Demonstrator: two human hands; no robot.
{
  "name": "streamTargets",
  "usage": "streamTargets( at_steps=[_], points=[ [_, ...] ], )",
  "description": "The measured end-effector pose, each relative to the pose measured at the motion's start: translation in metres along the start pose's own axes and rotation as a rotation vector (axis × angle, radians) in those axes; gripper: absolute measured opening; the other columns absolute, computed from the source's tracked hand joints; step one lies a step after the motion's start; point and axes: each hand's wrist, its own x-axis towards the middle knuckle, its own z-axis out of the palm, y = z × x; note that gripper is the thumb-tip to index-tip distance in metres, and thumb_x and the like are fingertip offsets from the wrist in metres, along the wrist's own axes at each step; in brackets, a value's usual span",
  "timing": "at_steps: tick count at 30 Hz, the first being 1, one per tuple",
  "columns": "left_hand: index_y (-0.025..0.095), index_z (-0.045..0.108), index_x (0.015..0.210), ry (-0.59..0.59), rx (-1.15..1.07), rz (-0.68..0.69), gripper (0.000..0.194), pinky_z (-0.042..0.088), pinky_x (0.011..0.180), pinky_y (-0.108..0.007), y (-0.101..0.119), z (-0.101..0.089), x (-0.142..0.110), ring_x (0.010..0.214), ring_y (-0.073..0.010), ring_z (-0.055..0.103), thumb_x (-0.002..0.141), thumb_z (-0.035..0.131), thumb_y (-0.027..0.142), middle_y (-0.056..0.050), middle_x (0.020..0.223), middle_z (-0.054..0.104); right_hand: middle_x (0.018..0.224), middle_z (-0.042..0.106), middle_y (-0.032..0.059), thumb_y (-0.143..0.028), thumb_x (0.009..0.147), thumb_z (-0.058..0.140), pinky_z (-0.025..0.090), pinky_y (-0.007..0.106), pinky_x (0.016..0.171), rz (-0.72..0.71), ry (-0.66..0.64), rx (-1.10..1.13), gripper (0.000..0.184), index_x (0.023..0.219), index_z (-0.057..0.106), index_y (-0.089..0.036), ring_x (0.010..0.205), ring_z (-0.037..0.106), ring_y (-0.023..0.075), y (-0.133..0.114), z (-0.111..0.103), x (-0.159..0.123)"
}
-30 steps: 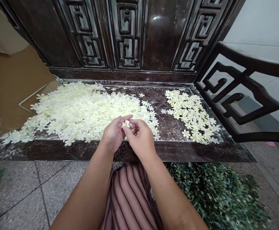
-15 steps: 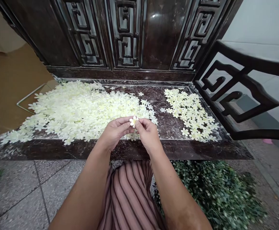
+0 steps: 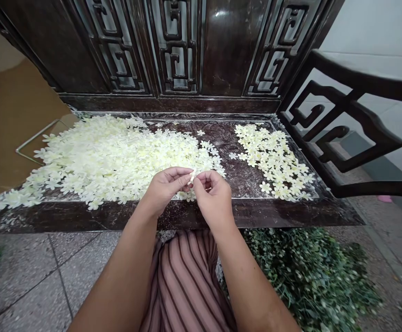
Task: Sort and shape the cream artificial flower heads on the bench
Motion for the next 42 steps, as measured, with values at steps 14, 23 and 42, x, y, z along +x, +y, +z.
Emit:
streamTargets(
  at_steps=[14, 23, 42],
  points=[
    [0.013, 0.064, 0.07, 0.034, 0.109, 0.051, 0.016, 0.044, 0.052, -0.021, -0.002, 0.0, 0.002, 0.053, -0.0072, 0.053, 0.061, 0.071, 0.023, 0.002, 0.058, 0.061, 0.047, 0.052, -0.0047, -0.031, 0.059, 0.069, 0.035, 0.022, 0.042, 0.151, -0.078, 0.172, 0.018, 0.066, 0.062, -0.016, 0.042, 0.042, 0.0072, -0.001, -0.004, -0.002],
    [0.013, 0.064, 0.071, 0.003, 0.095, 0.049, 0.013, 0.046, 0.057, -0.022, -0.002, 0.0, 0.001, 0.057, -0.0075, 0.055, 0.063, 0.069, 0.022, 0.001, 0.063, 0.063, 0.05, 0.058, -0.0024, -0.031, 0.055, 0.07, 0.036, 0.022, 0.041, 0.207, -0.09, 0.233, 0.019, 0.066, 0.065, -0.016, 0.041, 0.045, 0.0074, -0.002, -0.007, 0.002],
    [0.012, 0.064, 0.076, -0.066, 0.09, 0.041, 0.017, 0.048, 0.06, -0.022, -0.003, -0.003, 0.001, 0.058, -0.007, 0.057, 0.065, 0.07, 0.024, 0.001, 0.067, 0.063, 0.048, 0.058, -0.0028, -0.028, 0.056, 0.073, 0.036, 0.02, 0.041, 0.219, -0.144, 0.278, 0.015, 0.062, 0.066, -0.016, 0.041, 0.044, 0.0059, -0.002, -0.011, 0.005]
  ],
)
